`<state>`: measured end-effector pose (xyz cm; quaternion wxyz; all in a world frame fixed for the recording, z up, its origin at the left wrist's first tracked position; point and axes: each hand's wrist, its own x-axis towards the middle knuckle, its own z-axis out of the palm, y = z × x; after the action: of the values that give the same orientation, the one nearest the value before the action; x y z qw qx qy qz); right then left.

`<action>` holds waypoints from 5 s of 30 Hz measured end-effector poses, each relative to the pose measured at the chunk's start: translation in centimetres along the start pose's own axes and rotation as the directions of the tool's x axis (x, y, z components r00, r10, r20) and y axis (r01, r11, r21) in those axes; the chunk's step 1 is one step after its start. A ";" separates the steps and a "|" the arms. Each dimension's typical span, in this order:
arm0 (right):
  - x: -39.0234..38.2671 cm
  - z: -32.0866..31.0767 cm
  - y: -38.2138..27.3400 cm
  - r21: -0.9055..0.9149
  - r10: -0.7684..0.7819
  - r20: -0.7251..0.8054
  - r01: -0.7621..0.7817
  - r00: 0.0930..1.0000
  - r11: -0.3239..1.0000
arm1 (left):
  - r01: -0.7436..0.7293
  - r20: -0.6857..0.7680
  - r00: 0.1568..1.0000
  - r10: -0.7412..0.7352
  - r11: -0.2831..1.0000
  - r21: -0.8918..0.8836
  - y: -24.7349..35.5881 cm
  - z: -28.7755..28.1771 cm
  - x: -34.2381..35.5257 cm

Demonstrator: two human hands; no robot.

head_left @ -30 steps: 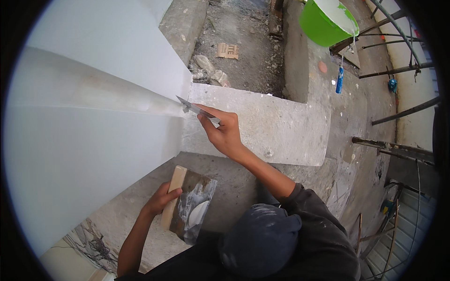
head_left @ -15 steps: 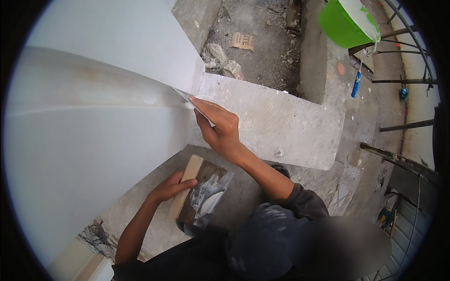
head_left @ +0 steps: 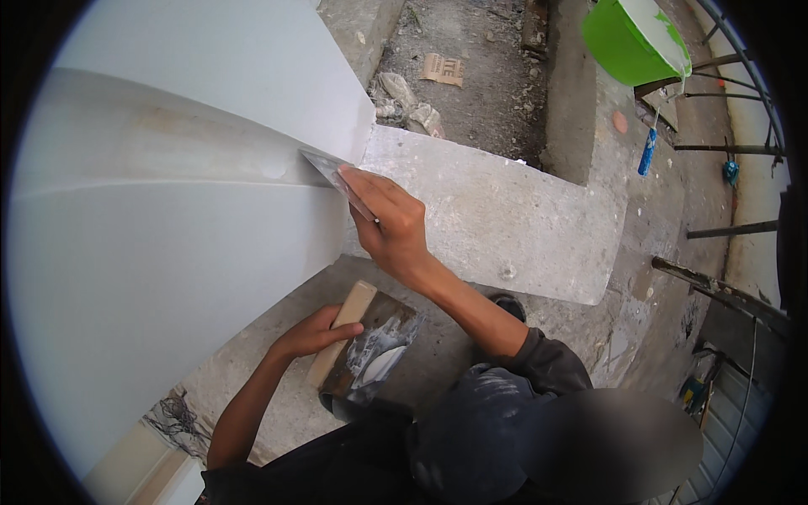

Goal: The person applies white plaster to a wall corner using a small trowel and a hawk, smoothing the surface repeatedly. They then walk into a room where another person is sweeping and briefly scoop more plaster from a bag before returning to the wall.

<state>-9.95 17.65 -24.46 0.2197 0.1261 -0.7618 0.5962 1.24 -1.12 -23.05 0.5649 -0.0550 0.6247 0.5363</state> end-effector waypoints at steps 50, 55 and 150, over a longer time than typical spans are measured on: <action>3.5 -4.4 0.5 0.334 0.054 0.531 -0.267 0.846 0.904 | 0.063 0.106 0.989 -0.100 0.949 0.309 1.2 0.1 2.9; 3.8 -5.1 1.2 0.308 0.077 0.549 -0.286 0.832 0.907 | 0.080 0.089 0.990 -0.112 0.948 0.307 1.5 0.3 2.8; -1.2 -2.1 1.8 0.049 -0.046 0.074 0.042 0.996 0.998 | -0.149 -0.067 0.987 0.147 0.669 -0.728 2.1 7.4 -0.5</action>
<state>-9.33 20.07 -26.14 0.2010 0.1704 -0.7522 0.6039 4.75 4.90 -19.78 0.4500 -0.2257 0.3621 0.7845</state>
